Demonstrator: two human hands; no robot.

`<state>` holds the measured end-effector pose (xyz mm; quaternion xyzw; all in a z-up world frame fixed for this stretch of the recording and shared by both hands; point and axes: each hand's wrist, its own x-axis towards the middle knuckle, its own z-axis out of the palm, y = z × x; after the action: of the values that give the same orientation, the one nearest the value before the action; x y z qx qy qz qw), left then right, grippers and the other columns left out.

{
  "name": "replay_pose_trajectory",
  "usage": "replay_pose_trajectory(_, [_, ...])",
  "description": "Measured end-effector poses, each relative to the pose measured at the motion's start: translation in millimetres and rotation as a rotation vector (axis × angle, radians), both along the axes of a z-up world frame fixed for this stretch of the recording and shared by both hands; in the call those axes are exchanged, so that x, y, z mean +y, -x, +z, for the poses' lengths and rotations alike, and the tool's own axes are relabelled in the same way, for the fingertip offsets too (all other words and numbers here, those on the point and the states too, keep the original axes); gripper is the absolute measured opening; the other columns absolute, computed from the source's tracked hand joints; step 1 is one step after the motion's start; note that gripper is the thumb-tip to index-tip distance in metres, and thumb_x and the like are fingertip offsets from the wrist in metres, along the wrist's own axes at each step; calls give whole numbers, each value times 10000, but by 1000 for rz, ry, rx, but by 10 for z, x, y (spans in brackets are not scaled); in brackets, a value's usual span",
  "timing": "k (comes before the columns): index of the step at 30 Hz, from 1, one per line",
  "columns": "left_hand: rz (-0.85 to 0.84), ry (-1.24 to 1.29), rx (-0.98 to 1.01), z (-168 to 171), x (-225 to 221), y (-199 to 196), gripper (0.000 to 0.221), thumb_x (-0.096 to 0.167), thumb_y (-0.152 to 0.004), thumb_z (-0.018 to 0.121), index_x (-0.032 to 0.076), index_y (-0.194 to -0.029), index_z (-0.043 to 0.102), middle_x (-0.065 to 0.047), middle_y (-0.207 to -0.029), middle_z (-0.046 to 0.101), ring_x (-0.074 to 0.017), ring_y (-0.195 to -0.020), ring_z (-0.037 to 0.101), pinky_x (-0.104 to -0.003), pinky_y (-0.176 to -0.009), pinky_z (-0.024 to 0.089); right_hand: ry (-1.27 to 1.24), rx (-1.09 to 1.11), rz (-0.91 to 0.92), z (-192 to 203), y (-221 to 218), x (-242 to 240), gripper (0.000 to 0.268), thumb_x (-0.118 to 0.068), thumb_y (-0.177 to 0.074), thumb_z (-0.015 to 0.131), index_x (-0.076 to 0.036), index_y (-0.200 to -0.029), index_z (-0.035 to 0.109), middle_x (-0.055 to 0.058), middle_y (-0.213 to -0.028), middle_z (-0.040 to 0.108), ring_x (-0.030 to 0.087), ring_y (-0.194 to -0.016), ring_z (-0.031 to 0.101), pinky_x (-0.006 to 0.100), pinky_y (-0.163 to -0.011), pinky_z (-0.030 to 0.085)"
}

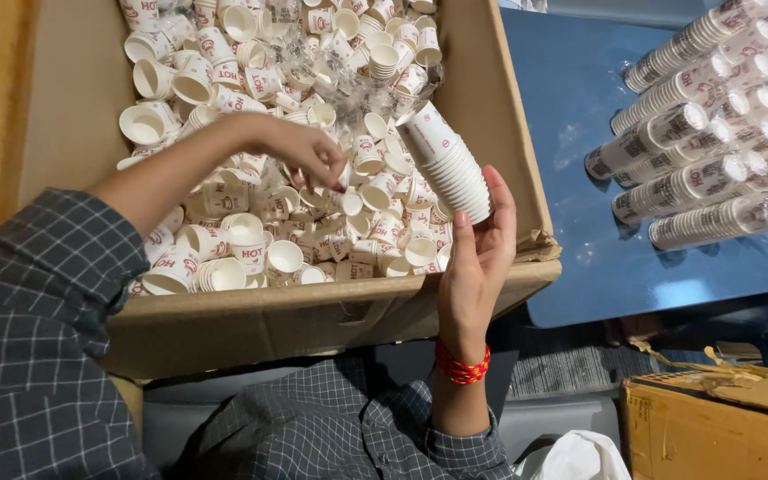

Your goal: The person organizes and stacks small paper cups from a large cardboard box, then places the stacks into plastic sleeves for packaging.

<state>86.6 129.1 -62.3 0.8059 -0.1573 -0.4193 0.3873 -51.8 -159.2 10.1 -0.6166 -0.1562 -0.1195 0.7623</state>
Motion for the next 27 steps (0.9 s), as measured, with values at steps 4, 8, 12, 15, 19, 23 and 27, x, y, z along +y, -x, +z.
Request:
replay_pose_trajectory(4, [-9, 203, -28, 987, 43, 237, 303, 378, -859, 713, 120, -756, 593, 18, -815, 724, -78, -836, 701, -288, -705, 548, 105, 13, -29, 63, 31, 7, 528, 55, -1035, 490, 50, -1549, 372, 175, -1553, 465, 234, -1425, 487, 374, -1222, 378])
replay_pose_trajectory(8, [-56, 362, -187, 1351, -32, 385, 268, 314, -934, 723, 104, -811, 608, 15, -771, 620, -82, -757, 565, -278, -705, 476, 156, 26, -35, 83, 37, 7, 525, 68, -1028, 471, 37, -1544, 384, 166, -1546, 473, 228, -1427, 485, 359, -1212, 373])
replay_pose_trajectory(12, [-18, 309, -299, 1454, -95, 433, 262, 298, -948, 724, 85, -833, 627, -22, -792, 641, -94, -774, 564, -293, -676, 452, 185, 21, 30, 8, -4, -37, 516, 77, -1017, 471, 41, -1527, 408, 158, -1545, 477, 222, -1425, 487, 346, -1204, 370])
replay_pose_trajectory(15, [-47, 425, -386, 1496, -144, 458, 188, 275, -938, 700, 115, -1037, 692, 9, -1022, 683, -70, -898, 608, -273, -759, 493, 234, 69, 66, 88, 27, -27, 499, 65, -1019, 474, 43, -1514, 420, 159, -1524, 483, 216, -1411, 489, 340, -1192, 376])
replay_pose_trajectory(19, [7, 480, -410, 1478, -348, 528, 511, 248, -926, 620, 215, -1434, 572, -17, -1195, 666, -101, -990, 644, -302, -835, 575, 190, 39, 61, 43, -3, -59, 519, 74, -1008, 476, 50, -1522, 407, 162, -1535, 477, 221, -1410, 491, 341, -1190, 378])
replay_pose_trajectory(23, [39, 592, -400, 1400, -506, 556, 743, 227, -951, 650, 183, -1604, 298, -111, -1304, 650, -192, -1143, 668, -363, -953, 572, 65, 26, 34, 30, 8, -53, 533, 84, -1011, 477, 61, -1537, 393, 168, -1522, 488, 224, -1415, 493, 350, -1213, 380])
replay_pose_trajectory(27, [29, 688, -343, 1270, -435, 460, 915, 211, -898, 747, 139, -1585, 147, -164, -1453, 502, -244, -1293, 598, -390, -1034, 557, -95, 70, 68, 22, -5, -54, 546, 68, -1021, 508, 66, -1546, 362, 174, -1501, 501, 221, -1379, 518, 358, -1198, 413])
